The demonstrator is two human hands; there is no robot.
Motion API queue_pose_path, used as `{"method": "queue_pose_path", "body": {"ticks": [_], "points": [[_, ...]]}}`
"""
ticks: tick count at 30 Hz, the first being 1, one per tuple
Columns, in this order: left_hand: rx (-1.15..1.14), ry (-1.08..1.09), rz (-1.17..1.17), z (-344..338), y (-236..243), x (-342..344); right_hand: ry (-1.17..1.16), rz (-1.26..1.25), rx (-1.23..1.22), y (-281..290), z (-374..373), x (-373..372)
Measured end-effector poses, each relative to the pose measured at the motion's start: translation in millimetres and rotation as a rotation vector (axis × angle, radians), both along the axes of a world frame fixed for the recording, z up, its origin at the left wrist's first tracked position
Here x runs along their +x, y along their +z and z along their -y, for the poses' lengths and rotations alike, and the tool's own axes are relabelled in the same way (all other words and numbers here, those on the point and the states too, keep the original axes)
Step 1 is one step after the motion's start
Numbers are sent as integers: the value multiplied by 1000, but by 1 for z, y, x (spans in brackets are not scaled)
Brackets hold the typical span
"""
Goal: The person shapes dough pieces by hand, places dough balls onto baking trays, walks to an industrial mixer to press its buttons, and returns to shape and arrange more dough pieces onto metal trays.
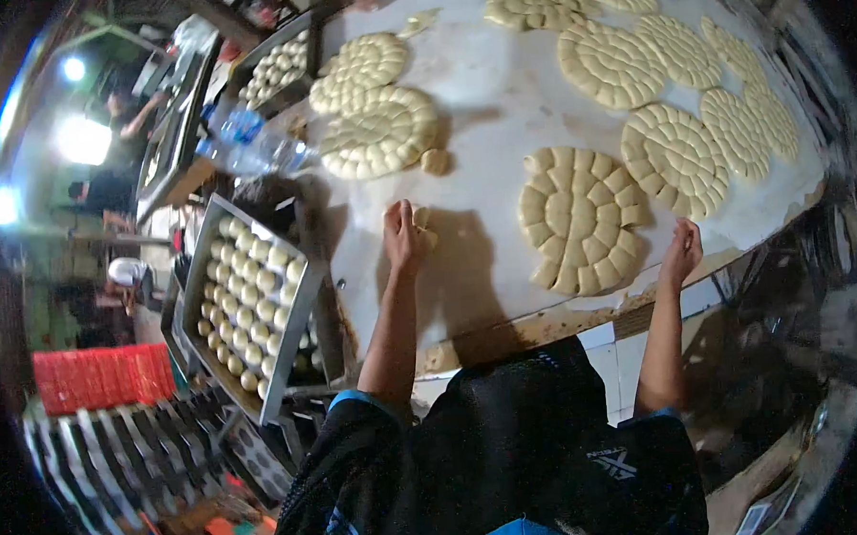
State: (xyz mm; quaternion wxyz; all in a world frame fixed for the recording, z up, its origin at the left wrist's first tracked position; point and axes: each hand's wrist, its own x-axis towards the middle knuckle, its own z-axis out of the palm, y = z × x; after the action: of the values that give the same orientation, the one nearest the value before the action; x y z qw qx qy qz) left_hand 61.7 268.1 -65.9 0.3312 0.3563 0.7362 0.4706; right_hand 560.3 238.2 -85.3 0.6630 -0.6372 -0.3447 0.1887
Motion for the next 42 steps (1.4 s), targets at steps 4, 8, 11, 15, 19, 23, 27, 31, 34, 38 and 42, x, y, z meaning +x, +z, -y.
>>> {"method": "queue_pose_path", "body": {"ticks": [4,8,11,15,19,23,27,31,34,38,42], "points": [[-104,-221,469,82,0,-22,551,102,92,43,25,-150],[498,-38,1009,147,37,43,1194,-316,-257,59,91,-313],[592,-46,547,170,68,36,982,-736,-356,72,122,-360],[422,113,181,191,57,-20,1006,-145,-430,83,108,-340],[365,93,-130,200,52,-26,798,23,-277,51,66,-290],[481,-274,-896,208,-31,-28,1144,700,-280,33,89,-269],[-62,-227,-955,139,30,-32,1156,1261,150,61,52,-269],[184,-154,-672,58,-6,-2,1099,1066,81,50,39,-332],[240,-429,-440,70,-31,23,1195,1113,119,22,85,-322],[317,-768,-569,158,-38,-7,1434,1137,162,27,64,-271],[11,-262,-354,88,-4,-47,1221,1050,46,28,4,-292]]}}
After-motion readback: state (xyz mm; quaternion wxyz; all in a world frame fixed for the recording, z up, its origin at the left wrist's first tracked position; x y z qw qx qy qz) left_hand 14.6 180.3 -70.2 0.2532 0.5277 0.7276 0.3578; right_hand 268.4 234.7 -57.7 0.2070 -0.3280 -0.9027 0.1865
